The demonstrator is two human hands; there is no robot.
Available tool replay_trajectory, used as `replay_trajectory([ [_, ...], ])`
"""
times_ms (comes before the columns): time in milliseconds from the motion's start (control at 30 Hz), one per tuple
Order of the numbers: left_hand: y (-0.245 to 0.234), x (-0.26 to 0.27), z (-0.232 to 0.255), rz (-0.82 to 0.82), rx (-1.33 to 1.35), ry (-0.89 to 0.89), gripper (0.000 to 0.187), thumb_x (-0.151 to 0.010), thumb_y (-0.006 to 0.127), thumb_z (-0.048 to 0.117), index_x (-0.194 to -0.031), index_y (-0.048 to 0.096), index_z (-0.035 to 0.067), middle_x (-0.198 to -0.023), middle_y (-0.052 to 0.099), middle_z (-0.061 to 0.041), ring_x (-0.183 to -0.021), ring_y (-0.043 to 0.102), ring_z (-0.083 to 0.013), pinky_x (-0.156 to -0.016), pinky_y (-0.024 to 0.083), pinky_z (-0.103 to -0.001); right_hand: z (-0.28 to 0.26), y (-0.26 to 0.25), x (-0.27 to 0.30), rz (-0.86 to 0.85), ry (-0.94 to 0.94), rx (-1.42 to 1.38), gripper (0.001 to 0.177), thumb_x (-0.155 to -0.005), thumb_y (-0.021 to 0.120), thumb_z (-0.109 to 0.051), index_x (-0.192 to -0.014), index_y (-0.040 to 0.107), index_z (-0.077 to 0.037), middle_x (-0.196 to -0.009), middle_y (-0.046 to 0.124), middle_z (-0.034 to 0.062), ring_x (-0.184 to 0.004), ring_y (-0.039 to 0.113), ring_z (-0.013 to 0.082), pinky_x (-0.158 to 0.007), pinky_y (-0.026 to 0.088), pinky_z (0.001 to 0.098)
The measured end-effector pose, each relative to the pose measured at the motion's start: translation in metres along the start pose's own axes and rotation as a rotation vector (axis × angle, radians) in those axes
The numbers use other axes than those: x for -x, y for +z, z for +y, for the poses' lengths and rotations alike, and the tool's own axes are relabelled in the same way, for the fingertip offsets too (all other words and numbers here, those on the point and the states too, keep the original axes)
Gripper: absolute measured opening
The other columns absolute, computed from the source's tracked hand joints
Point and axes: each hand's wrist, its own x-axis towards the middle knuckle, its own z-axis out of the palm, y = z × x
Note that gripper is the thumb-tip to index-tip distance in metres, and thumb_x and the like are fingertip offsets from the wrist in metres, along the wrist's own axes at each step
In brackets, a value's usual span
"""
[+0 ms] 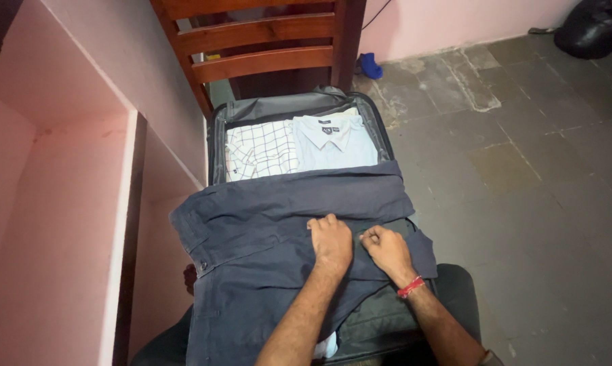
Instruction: The person folds and places several clothing items into an open suitcase, including a dark jacket, light-colored pants, and dark pants. The person then secures the contents with internal straps and closes the suitcase.
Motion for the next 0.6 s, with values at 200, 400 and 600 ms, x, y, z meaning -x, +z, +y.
replay_trajectory([
  [200,0.000,-0.003,-0.002,0.062,0.091,0.012,0.022,-0.096,0.058,0.018,-0.107,0.075,0.010,-0.107,0.069,-0.011,-0.104,0.065,-0.0314,-0.100,0.039,-0.053,0.017,0.004,-0.005,0.021,-0.026,-0.033,0.024,-0.084,0.074,-0.028,-0.093,0.078,-0.006,-0.078,0.076,0.0131,-0.072,0.075,0.0264,-0.067,0.056,0.0373],
  [400,-0.016,0.017,-0.007,0.677,0.345,0.120,0.018,-0.080,0.070,0.023,-0.090,0.068,0.007,-0.093,0.065,-0.012,-0.087,0.063,-0.0340,-0.101,0.043,-0.058,0.035,0.014,-0.028,-0.198,0.188,-0.541,0.028,-0.098,0.062,-0.026,-0.109,0.070,-0.001,-0.091,0.075,0.0094,-0.081,0.070,0.0265,-0.068,0.053,0.0376],
  [600,-0.035,0.044,-0.019,0.973,0.448,0.290,0.014,-0.081,0.068,0.018,-0.086,0.063,0.007,-0.096,0.063,-0.010,-0.084,0.058,-0.0317,-0.100,0.045,-0.056,0.051,0.006,-0.064,-0.103,0.211,-1.705,0.018,-0.091,0.051,-0.006,-0.107,0.057,0.000,-0.112,0.068,0.0155,-0.107,0.068,0.0316,-0.099,0.056,0.0477],
])
